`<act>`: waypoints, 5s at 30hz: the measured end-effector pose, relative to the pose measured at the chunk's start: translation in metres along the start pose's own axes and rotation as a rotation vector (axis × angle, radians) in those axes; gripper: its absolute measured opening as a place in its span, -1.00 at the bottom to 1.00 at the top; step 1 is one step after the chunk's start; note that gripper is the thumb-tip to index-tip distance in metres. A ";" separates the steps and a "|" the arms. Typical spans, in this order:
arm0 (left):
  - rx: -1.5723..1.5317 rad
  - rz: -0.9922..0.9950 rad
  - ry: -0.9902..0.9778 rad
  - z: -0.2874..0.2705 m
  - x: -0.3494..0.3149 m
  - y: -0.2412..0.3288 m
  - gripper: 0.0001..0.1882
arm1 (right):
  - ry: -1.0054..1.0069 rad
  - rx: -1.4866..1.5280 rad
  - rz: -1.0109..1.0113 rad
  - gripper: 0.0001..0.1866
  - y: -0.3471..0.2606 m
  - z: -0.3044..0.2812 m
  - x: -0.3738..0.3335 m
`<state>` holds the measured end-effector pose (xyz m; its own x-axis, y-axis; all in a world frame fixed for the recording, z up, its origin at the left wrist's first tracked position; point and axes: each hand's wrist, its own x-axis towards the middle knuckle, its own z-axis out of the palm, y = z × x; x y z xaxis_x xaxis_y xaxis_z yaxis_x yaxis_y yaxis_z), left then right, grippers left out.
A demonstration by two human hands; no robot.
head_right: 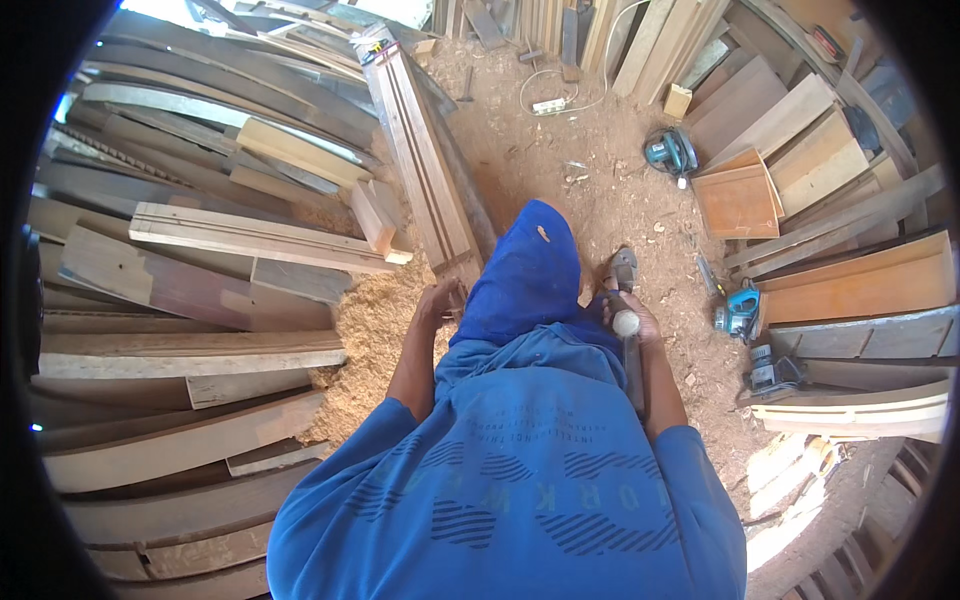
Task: The person repositions wooden planks by hand and shapes joints into the wood by striking a chisel with an axe.
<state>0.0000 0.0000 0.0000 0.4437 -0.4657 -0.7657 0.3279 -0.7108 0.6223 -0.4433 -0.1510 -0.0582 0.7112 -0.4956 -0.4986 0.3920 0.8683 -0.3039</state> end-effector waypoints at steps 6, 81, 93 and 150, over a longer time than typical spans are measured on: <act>-0.200 0.119 -0.081 -0.018 0.002 -0.010 -0.71 | 0.118 0.247 0.039 -0.52 -0.006 0.033 0.014; 0.941 0.407 0.661 -0.020 -0.060 0.019 0.29 | 0.524 -0.467 0.309 -0.66 0.002 0.027 0.072; -0.365 0.463 -0.111 -0.058 -0.024 -0.002 0.06 | 0.482 -0.425 0.315 -0.63 0.001 0.034 0.072; 0.689 1.170 0.297 0.043 -0.095 0.137 -0.05 | 0.201 -0.803 -0.133 -0.58 -0.087 0.302 0.054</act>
<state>-0.0332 -0.0757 0.1505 0.3594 -0.8975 0.2556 -0.7872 -0.1445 0.5995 -0.2625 -0.2469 0.1867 0.5409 -0.6535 -0.5296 -0.1232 0.5613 -0.8184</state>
